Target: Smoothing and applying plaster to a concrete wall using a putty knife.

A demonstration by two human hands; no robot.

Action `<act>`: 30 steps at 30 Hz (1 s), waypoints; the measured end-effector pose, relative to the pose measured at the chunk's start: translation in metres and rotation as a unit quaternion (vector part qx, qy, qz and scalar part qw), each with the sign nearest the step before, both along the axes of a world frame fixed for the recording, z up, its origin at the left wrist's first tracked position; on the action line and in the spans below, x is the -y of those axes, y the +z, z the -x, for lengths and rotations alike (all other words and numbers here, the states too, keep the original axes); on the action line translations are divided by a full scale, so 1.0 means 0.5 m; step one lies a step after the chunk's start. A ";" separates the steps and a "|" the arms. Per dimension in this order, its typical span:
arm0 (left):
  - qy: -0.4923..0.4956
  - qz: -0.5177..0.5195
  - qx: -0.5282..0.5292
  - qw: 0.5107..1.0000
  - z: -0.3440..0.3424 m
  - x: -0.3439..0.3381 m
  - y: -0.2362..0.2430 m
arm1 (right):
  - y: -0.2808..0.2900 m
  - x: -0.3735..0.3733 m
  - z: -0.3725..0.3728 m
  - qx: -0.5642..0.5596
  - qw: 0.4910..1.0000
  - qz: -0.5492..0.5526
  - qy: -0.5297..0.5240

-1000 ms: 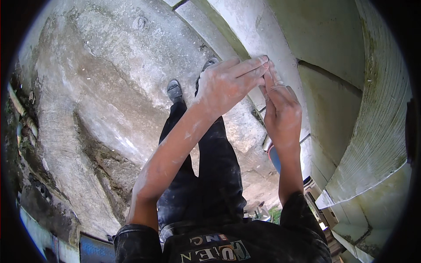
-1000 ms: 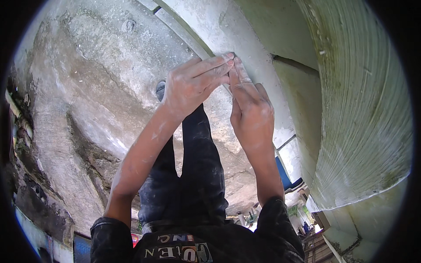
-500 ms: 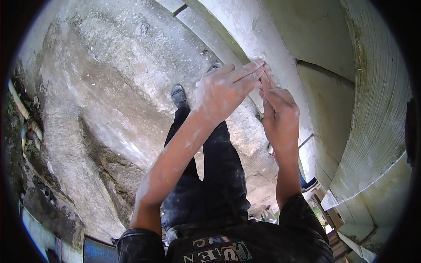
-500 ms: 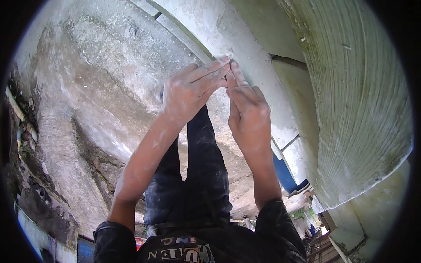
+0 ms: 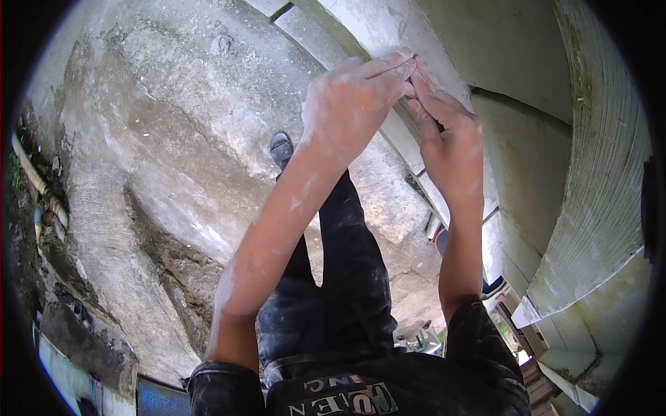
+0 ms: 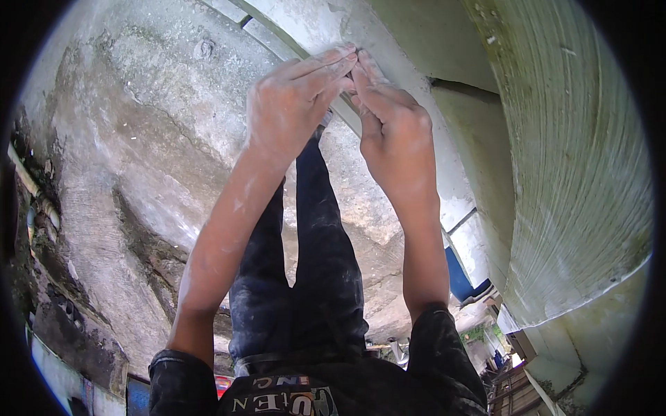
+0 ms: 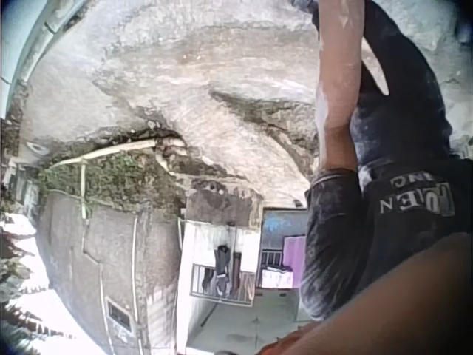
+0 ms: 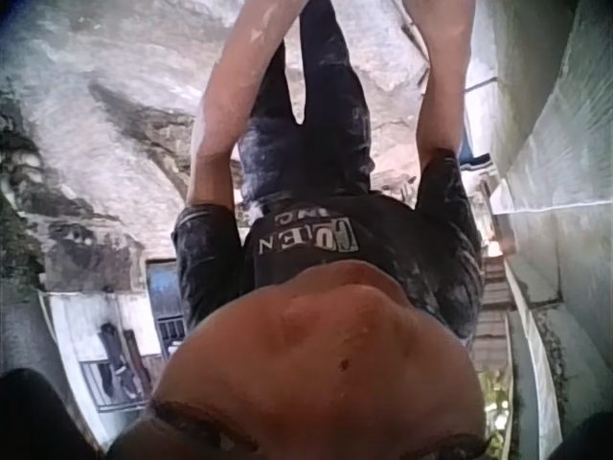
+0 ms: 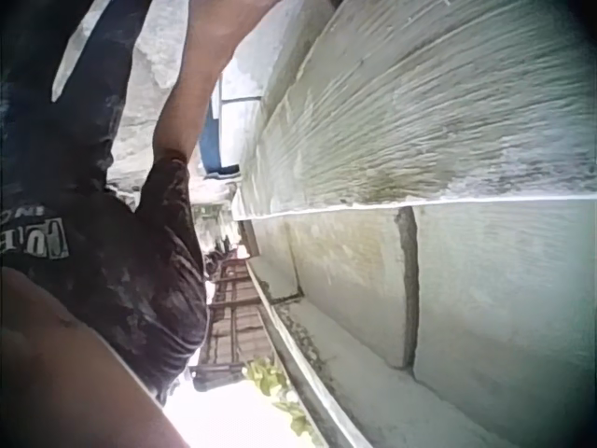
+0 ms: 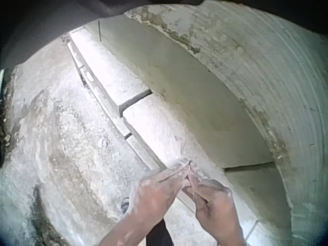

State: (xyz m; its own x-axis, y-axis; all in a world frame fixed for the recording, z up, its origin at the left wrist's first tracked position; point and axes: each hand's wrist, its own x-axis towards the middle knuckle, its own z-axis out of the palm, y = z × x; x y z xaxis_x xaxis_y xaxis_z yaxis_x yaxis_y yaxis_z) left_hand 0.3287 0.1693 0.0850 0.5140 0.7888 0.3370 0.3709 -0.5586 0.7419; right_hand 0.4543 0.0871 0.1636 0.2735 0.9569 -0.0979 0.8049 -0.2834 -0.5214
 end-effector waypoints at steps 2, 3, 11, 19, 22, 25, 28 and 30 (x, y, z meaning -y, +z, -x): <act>0.004 0.012 0.043 0.999 -0.003 0.014 -0.006 | -0.003 0.016 0.001 0.009 1.000 -0.019 0.014; -0.013 0.013 0.027 0.999 0.000 0.028 -0.005 | -0.007 0.032 0.004 0.010 0.999 -0.041 0.017; 0.007 0.015 0.005 1.000 -0.011 -0.010 -0.013 | -0.019 -0.020 -0.013 0.010 0.998 -0.055 0.025; 0.004 0.067 0.025 0.997 0.001 0.043 -0.006 | -0.017 0.036 0.009 0.011 1.000 -0.020 -0.009; 0.004 0.038 0.018 0.999 -0.007 0.005 -0.012 | -0.014 -0.007 0.003 0.028 0.999 -0.041 0.008; 0.013 0.008 0.045 0.999 -0.012 -0.015 -0.018 | -0.024 -0.017 -0.005 0.056 0.995 -0.077 0.028; -0.018 0.073 0.040 0.996 0.007 0.021 -0.016 | 0.000 0.011 0.034 0.065 0.998 -0.015 -0.002; -0.018 0.070 0.044 0.996 0.011 0.014 -0.015 | 0.010 0.000 0.041 0.069 0.998 0.003 -0.004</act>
